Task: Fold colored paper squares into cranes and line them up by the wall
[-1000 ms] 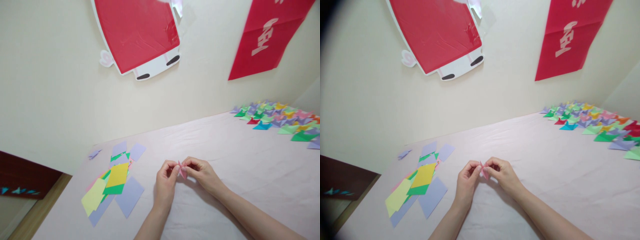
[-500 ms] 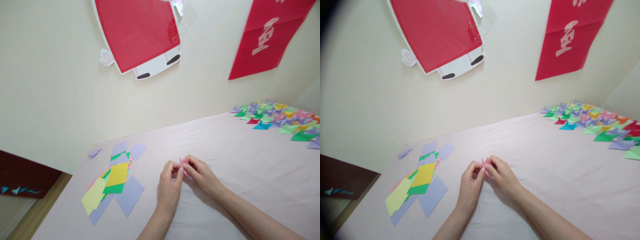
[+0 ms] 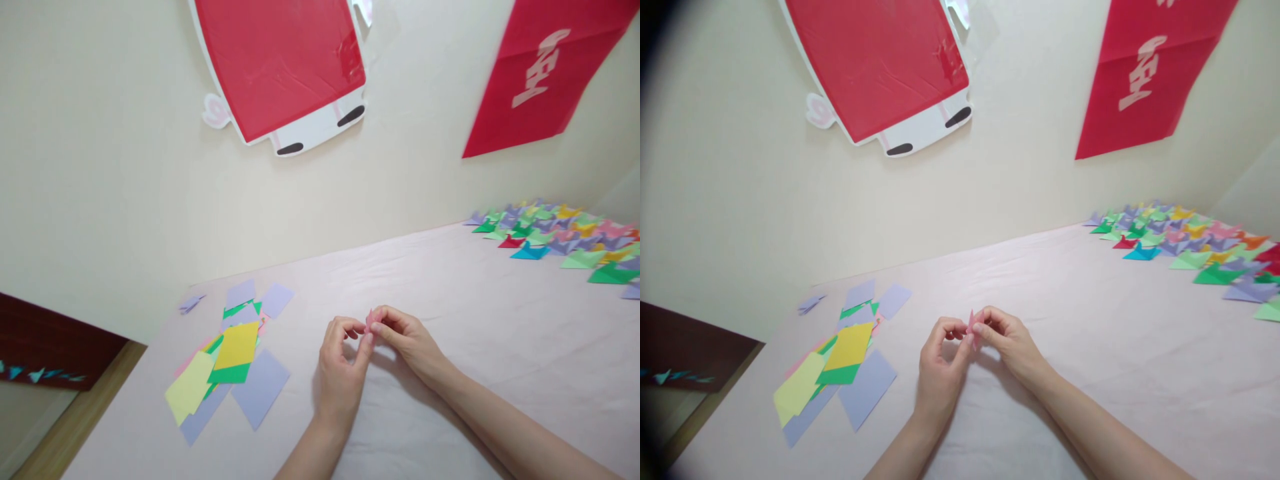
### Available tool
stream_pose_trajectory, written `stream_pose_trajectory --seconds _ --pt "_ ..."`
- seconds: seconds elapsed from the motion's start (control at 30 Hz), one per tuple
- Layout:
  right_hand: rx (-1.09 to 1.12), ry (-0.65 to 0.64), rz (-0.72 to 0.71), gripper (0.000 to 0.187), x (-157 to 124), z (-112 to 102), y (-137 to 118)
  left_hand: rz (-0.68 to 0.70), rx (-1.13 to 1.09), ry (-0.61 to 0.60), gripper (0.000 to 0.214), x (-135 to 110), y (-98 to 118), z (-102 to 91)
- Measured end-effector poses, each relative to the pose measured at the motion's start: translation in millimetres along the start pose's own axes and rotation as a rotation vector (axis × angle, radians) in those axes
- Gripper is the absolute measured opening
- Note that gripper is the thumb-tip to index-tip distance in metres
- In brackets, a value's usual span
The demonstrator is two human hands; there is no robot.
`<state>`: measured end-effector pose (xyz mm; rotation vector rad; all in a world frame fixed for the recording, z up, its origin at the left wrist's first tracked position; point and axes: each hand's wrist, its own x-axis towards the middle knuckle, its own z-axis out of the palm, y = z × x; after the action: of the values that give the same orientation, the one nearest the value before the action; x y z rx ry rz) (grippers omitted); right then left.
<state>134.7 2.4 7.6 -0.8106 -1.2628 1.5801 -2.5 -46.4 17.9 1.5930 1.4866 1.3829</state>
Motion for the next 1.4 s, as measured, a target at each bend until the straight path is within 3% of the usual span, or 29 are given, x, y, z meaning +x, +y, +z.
stream_pose_trajectory --seconds 0.27,0.43,0.67,0.8,0.9,1.4 --pt "-0.082 0.000 -0.086 0.024 -1 -2 8 0.112 0.068 0.030 0.003 2 -1 -3.8" --pt "-0.144 0.003 -0.161 0.020 0 -4 9 0.090 0.112 -0.010 0.009 6 -4 -10.7" --pt "-0.272 0.013 -0.173 0.021 3 -9 9 0.237 0.243 -0.082 0.006 9 -6 -16.8" --pt "-0.286 -0.019 -0.205 0.020 3 -11 10 0.222 0.197 -0.134 0.007 10 -8 -17.2" --pt "-0.281 -0.034 -0.229 0.018 3 -11 10 0.202 0.188 -0.087 0.008 12 -11 -19.3" --pt "-0.328 -0.057 -0.230 0.021 3 -11 5 0.271 0.381 -0.179 0.006 16 -10 -23.8"
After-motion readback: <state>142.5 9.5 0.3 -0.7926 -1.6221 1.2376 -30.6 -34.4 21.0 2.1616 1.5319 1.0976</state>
